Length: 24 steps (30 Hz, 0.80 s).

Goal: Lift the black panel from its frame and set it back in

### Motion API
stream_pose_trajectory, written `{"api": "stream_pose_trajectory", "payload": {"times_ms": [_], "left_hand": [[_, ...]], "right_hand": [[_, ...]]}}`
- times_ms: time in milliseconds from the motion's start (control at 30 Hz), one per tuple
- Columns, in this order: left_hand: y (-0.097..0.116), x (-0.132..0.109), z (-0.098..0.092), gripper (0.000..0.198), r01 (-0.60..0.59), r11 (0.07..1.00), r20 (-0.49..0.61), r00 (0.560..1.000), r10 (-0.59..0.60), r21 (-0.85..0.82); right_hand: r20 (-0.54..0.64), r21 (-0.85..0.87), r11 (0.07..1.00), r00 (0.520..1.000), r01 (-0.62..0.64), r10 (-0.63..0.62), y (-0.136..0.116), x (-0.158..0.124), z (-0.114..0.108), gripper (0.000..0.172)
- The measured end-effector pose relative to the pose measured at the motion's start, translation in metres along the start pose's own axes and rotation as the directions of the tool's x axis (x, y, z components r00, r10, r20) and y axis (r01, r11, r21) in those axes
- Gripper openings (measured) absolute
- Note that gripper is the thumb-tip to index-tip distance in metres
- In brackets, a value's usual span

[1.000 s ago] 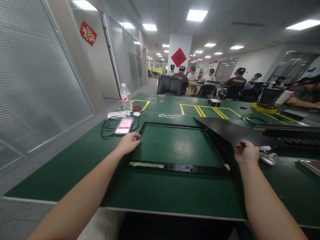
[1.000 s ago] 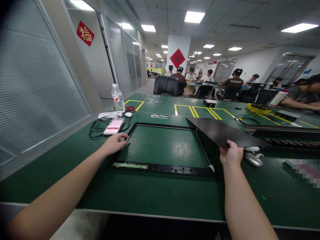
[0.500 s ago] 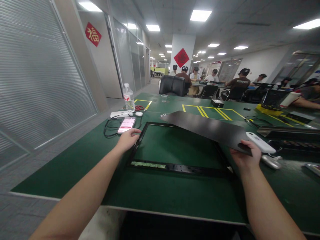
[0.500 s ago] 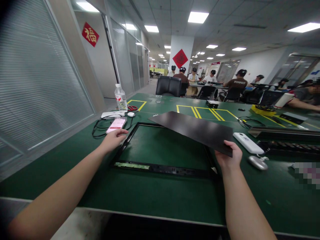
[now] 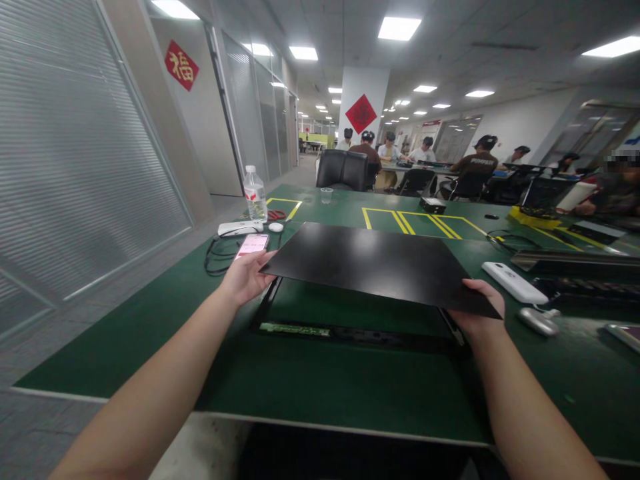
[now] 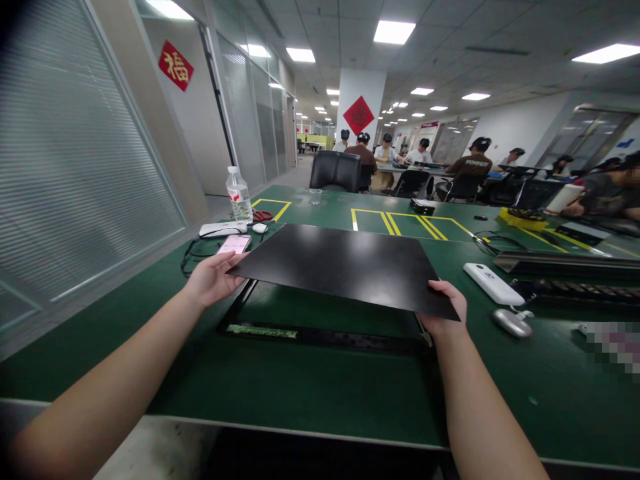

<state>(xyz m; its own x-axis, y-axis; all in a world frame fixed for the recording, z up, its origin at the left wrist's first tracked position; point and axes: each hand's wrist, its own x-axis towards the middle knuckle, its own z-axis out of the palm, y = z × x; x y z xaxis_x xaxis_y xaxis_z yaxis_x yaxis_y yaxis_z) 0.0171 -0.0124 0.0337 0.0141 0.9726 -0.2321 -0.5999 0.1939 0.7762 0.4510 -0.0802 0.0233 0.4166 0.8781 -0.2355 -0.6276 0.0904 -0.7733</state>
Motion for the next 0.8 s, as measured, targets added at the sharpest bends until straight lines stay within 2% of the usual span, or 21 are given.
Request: {"api": "stream_pose_trajectory", "payload": {"times_ms": [100,167,300,433,567,633,800], "left_hand": [[0.001,0.0,0.001,0.026,-0.086,0.996,-0.012,0.996,0.085,-0.032],[0.002,0.0,0.001,0.026,-0.117,0.993,-0.013,0.993,0.117,-0.029],[0.006,-0.001,0.002,0.021,-0.186,0.982,-0.046,0.982,0.184,-0.033],[0.01,-0.003,0.001,0.03,-0.252,0.967,0.0,0.968,0.253,0.022],[0.011,-0.005,0.001,0.03,-0.297,0.951,0.035,0.955,0.296,0.083],[0.011,-0.006,0.001,0.027,-0.3,0.949,0.034,0.954,0.298,0.094],[0.012,-0.005,-0.003,0.027,-0.29,0.95,0.068,0.956,0.284,0.116]], "right_hand": [[0.117,-0.103,0.995,0.993,0.019,-0.007,0.004,0.005,-0.005,0.038],[0.153,-0.169,0.986,0.988,0.013,0.013,0.005,0.008,-0.009,0.034],[0.145,-0.29,0.952,0.979,-0.093,0.14,0.005,0.01,-0.013,0.025],[0.085,-0.39,0.903,0.969,-0.184,0.234,0.006,0.016,-0.017,0.017],[0.067,-0.343,0.932,0.986,-0.118,0.149,0.006,0.023,-0.02,0.027],[0.015,-0.325,0.941,0.994,-0.094,0.105,0.004,0.024,-0.021,0.033],[-0.035,-0.406,0.913,0.999,-0.049,0.038,0.002,0.024,-0.022,0.037]]}}
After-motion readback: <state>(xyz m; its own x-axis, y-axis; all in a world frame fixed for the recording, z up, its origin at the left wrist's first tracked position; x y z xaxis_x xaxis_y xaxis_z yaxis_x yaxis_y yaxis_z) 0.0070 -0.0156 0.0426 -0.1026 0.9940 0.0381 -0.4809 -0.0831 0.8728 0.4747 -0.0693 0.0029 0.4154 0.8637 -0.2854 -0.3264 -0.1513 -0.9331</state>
